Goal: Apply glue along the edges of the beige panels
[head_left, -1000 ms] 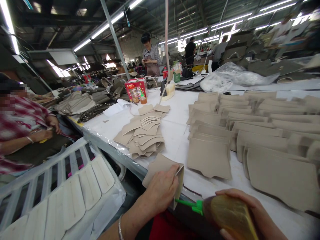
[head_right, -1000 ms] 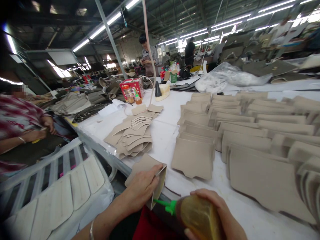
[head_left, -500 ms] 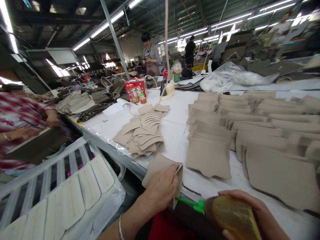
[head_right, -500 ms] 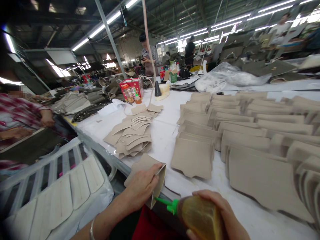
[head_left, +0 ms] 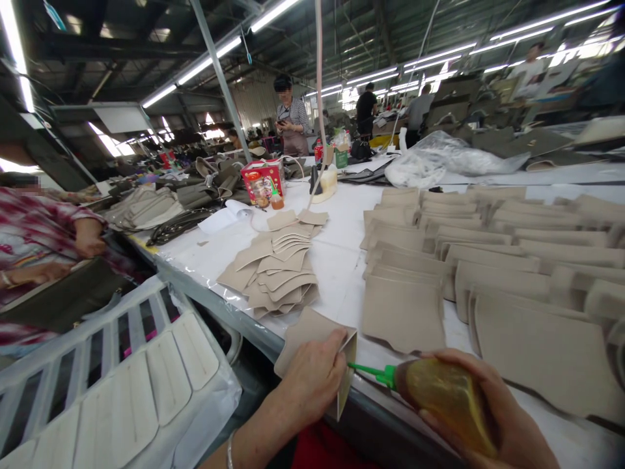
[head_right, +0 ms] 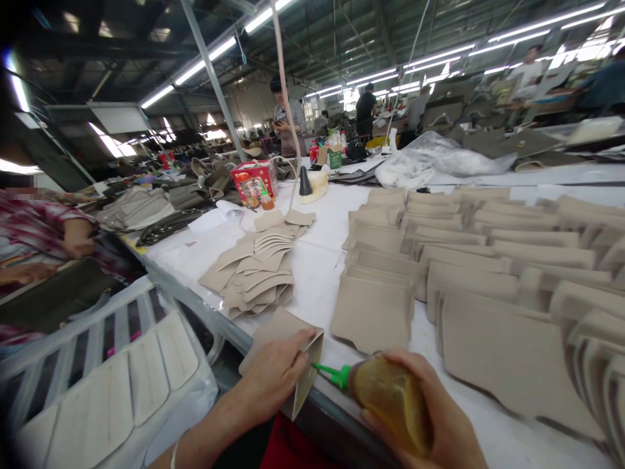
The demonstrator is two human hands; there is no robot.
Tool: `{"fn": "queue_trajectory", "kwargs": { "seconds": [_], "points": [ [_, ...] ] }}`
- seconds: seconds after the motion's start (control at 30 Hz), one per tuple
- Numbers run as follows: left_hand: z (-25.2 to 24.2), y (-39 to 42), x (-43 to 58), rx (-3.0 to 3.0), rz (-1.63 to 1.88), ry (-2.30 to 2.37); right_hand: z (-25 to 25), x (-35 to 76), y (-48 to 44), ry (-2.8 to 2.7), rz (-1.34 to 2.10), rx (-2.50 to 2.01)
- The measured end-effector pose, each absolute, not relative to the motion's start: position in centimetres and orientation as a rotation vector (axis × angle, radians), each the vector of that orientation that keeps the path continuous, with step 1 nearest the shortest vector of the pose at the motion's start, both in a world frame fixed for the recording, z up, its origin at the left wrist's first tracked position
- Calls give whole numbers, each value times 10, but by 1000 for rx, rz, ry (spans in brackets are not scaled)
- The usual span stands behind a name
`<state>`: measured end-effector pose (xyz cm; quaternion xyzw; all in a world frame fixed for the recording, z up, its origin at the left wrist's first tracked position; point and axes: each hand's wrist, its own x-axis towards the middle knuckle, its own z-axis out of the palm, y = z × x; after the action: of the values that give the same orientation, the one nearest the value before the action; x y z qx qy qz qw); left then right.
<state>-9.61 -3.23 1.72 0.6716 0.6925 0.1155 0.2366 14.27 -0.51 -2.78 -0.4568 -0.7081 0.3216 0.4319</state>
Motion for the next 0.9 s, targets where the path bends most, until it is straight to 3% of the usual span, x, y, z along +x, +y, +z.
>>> {"fn": "queue_trajectory", "kwargs": {
  "seconds": [0.37, 0.9],
  "points": [
    [19, -31, -97, 1853, 338, 1896, -28, 152, 12, -1976, 735, -958],
    [18, -30, -95, 1843, 324, 1899, -18, 150, 24, -1911, 765, -1064]
  ]
}}
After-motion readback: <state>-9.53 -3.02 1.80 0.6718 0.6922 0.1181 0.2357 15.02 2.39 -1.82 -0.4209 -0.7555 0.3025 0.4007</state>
